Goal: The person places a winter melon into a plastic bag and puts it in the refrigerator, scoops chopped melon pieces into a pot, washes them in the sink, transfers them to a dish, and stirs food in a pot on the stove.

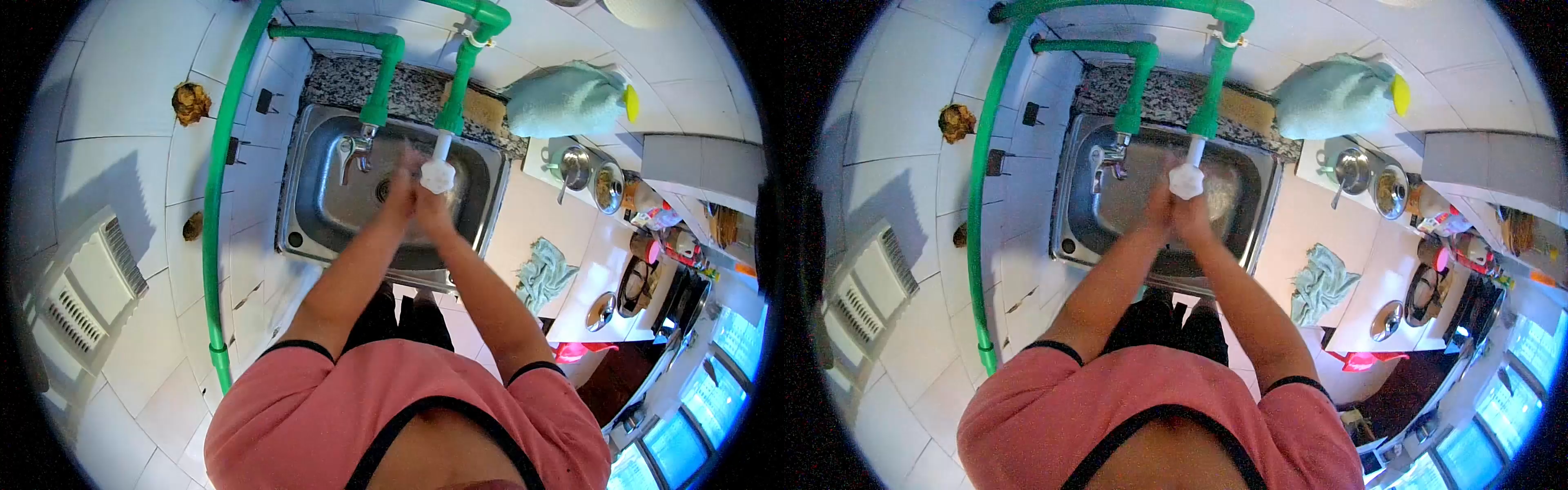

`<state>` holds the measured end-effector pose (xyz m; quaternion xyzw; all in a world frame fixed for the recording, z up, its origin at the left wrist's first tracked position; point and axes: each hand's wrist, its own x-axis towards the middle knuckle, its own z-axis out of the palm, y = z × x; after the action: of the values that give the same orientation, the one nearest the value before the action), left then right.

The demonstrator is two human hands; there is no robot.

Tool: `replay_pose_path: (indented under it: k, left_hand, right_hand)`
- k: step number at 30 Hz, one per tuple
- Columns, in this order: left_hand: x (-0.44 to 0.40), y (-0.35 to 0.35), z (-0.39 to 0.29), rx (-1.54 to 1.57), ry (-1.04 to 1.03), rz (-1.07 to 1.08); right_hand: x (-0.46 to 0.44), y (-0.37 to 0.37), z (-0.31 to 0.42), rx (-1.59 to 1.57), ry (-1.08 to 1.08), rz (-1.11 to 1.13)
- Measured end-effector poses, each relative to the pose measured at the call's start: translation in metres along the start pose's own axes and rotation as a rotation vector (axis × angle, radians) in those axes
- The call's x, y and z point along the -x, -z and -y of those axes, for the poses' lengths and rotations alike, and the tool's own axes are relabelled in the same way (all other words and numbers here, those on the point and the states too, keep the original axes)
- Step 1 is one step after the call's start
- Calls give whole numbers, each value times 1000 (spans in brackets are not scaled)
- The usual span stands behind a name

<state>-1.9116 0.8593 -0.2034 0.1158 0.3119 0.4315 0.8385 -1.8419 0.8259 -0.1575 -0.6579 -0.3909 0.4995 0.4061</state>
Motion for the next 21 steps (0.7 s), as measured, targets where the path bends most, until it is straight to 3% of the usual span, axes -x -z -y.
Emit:
replay_pose_path:
  k: [1, 2, 3, 4, 5, 7, 8, 9, 10, 11, 13, 15, 17, 18, 21]
  left_hand:
    - [1, 0, -4, 3, 8, 5]
    - [1, 0, -10, 140, 147, -49]
    - [-2, -3, -15, 273, 276, -102]
    - [-1, 5, -9, 114, 332, 91]
    - [7, -4, -6, 108, 322, 86]
    - [18, -27, 6, 193, 299, -175]
    - [20, -29, 2, 134, 374, -278]
    - [16, -23, 4, 133, 367, -273]
    - [7, -10, 10, 350, 363, 17]
    - [2, -4, 11, 563, 352, 310]
    - [-16, -4, 14, 508, 275, 211]
    - [-15, -18, 9, 453, 197, 113]
    - [6, -45, -10, 225, 41, -93]
    - [2, -34, -7, 209, 115, -153]
    - [-21, 21, 10, 112, 249, -317]
  right_hand:
    - [10, -10, -16, -42, 46, 30]
    - [17, -18, -18, 172, 158, -86]
    - [9, -9, -22, 422, 162, -1]
    - [1, -1, -26, 686, 190, 82]
    - [-6, 8, -27, 923, 242, 162]
    - [-14, 20, -25, 1123, 410, -269]
    - [-17, 28, -10, 1120, 415, -271]
    - [-22, 39, 6, 825, 190, -246]
    - [-24, 48, 24, 526, -28, -215]
    - [-20, 58, 34, 529, -21, -214]
    - [-1, 75, 57, 239, 278, -47]
    - [23, 73, 118, 118, 376, 66]
    - [35, 70, 148, 780, 596, 253]
    - [31, 68, 147, 995, 770, 226]
    - [19, 61, 147, 1246, 775, 312]
